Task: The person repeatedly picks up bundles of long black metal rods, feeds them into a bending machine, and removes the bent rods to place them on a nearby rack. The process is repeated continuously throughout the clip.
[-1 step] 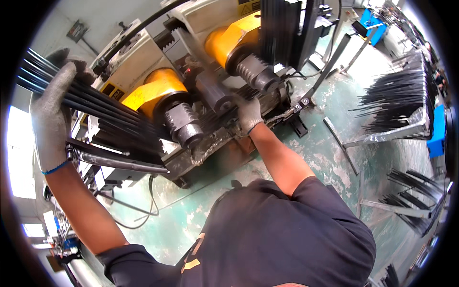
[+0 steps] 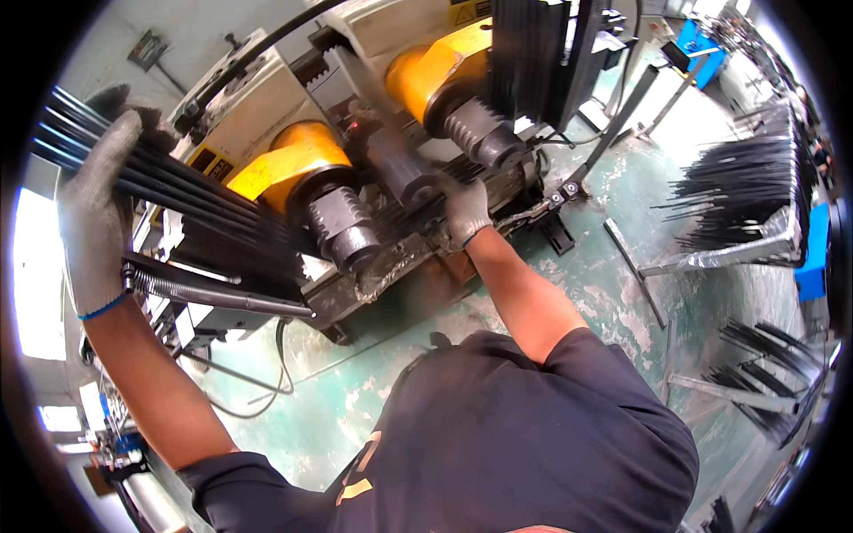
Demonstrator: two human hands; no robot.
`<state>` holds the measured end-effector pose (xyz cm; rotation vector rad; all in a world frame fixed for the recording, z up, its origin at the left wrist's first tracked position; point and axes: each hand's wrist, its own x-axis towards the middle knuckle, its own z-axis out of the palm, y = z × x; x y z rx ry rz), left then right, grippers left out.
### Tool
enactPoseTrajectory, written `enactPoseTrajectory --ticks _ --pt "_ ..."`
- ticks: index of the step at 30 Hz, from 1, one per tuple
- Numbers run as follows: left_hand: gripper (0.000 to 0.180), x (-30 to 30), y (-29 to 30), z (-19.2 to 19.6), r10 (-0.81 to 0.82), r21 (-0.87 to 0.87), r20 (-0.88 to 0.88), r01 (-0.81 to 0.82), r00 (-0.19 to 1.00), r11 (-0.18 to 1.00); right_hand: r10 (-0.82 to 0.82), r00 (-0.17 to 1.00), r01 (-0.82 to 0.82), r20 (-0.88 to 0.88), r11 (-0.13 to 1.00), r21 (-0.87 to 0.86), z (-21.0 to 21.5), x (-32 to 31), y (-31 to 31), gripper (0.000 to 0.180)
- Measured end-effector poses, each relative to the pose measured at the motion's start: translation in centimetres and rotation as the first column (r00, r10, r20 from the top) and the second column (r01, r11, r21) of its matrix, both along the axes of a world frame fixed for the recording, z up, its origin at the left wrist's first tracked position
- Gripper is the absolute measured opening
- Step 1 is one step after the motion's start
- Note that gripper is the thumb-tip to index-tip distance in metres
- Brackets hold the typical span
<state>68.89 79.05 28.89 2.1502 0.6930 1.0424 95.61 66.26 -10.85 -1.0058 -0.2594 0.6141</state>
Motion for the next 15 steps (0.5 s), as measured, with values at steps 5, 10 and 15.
enactPoseTrajectory --ticks 5,10,15 --pt "0.037 -1.2 0.1 0.8 0.068 -0.007 -0.074 -0.069 0.995 0.998 0.031 0.985 -0.031 0.171 1.0 -0.002 -0.5 0.0 0.3 0.02" --pt "0.04 -1.6 0.1 0.9 0.052 -0.011 -0.125 -0.054 0.991 0.998 -0.031 0.889 0.041 0.458 0.999 -0.013 0.0 0.1 -0.5 0.024" --pt "0.035 -1.9 -0.1 1.0 0.02 0.094 -0.203 0.0 0.979 0.996 0.014 0.899 -0.001 0.439 1.0 -0.03 -0.5 0.4 -0.8 0.035"
